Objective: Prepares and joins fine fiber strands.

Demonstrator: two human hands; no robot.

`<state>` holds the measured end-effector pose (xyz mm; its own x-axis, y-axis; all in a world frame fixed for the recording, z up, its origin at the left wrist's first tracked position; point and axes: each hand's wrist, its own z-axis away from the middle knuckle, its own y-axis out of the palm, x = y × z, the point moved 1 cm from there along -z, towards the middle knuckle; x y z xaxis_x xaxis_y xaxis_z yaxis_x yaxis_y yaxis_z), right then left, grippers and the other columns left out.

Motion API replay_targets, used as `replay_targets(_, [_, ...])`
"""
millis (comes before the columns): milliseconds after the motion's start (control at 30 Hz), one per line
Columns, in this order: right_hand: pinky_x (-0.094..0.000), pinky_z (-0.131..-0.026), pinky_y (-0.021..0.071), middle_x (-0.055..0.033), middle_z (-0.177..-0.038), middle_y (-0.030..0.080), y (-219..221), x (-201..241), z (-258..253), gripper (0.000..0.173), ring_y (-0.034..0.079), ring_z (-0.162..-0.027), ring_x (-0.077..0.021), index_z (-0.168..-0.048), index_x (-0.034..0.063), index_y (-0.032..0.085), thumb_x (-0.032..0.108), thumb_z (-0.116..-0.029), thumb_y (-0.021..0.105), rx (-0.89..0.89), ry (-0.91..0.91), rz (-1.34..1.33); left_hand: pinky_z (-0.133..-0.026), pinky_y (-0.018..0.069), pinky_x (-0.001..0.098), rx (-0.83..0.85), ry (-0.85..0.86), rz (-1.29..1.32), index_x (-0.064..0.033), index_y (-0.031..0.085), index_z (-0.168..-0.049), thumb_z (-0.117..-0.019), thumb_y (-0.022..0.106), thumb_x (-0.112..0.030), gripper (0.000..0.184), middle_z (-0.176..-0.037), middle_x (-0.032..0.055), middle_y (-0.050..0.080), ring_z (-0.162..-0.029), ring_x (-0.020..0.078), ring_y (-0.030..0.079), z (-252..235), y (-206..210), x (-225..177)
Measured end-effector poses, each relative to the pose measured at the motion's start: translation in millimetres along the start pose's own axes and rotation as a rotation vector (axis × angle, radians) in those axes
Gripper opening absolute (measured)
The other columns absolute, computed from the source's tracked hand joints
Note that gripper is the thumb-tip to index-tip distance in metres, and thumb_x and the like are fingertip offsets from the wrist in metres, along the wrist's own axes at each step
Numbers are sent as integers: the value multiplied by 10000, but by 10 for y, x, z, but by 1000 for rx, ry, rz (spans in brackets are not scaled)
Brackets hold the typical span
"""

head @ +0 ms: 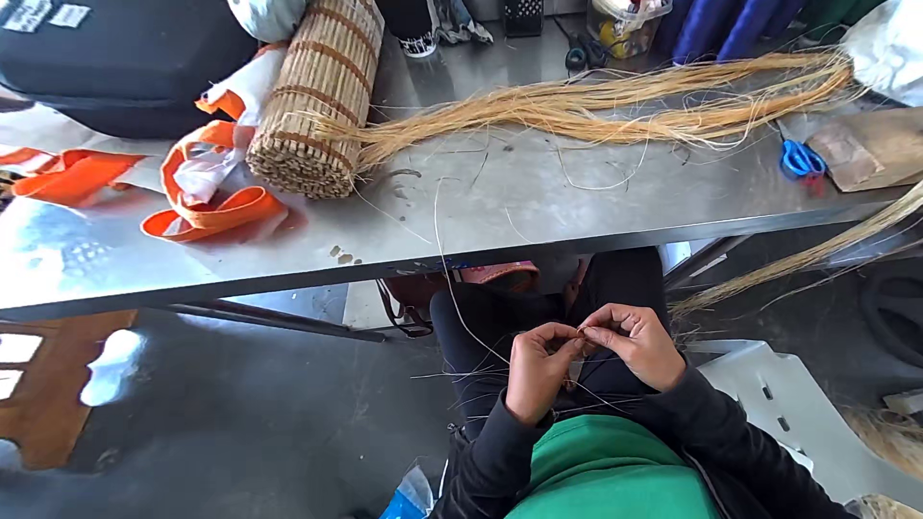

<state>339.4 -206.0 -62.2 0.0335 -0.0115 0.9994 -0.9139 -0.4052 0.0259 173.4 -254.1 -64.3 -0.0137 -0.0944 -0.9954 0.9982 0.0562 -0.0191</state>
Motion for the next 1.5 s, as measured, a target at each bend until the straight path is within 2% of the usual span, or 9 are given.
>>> replay_targets(233, [-225, -719, 614, 14, -819, 730, -40, -25, -12, 51, 697, -716, -38, -938, 5, 713, -8, -891, 699, 6, -14, 30, -557, 527, 172, 7, -42, 66, -9, 724, -926, -892, 691, -9, 47, -760, -24, 706, -601, 2, 620, -27, 13, 46])
replay_targets(433, [-197, -696, 590, 31, -779, 714, -109, -14, -4, 44, 677, -687, -13, -925, 15, 708, 38, -888, 709, 58, 95, 132, -556, 543, 196, -37, -67, 163, -5, 713, -936, -904, 673, 6, 52, -759, -1, 712, -607, 40, 644, -50, 10, 56])
replay_targets(667, [-227, -694, 607, 19, -766, 715, -74, -49, 11, 33, 692, -679, -38, -911, 10, 696, 12, -905, 664, 25, 84, 78, -558, 548, 201, -55, -84, 216, -2, 715, -928, -904, 669, 13, 54, -769, 8, 714, -614, 49, 648, -47, 51, 51])
replay_targets(1067, [-223, -722, 604, 22, -773, 714, -84, -45, 13, 33, 692, -703, -32, -896, 9, 698, 6, -901, 666, 33, 112, 79, -563, 551, 200, -26, -107, 218, 6, 730, -942, -884, 696, 24, 70, -788, 16, 724, -614, 45, 645, -52, 58, 76])
replay_targets(1200, [-201, -714, 591, 28, -766, 718, -102, -62, 8, 36, 682, -694, -11, -885, 8, 708, 4, -894, 673, 43, 92, 108, -522, 510, 183, -17, -58, 164, -1, 752, -921, -881, 719, 3, 52, -752, 4, 716, -565, 21, 603, -61, 43, 116])
replay_targets(1333, [-195, -712, 593, 23, -760, 724, -111, -74, 4, 39, 685, -690, -9, -877, 1, 714, -9, -890, 679, 43, 90, 105, -526, 514, 177, -23, -22, 100, -11, 768, -917, -874, 731, -1, 57, -787, 4, 722, -573, 12, 602, -65, 45, 126])
replay_targets(1500, [-186, -698, 575, 37, -746, 710, -116, -85, 3, 44, 666, -678, 6, -864, 8, 709, -1, -883, 671, 50, 95, 112, -525, 507, 172, -23, -18, 107, -7, 750, -922, -885, 714, -2, 52, -759, -6, 716, -572, 8, 602, -66, 66, 137])
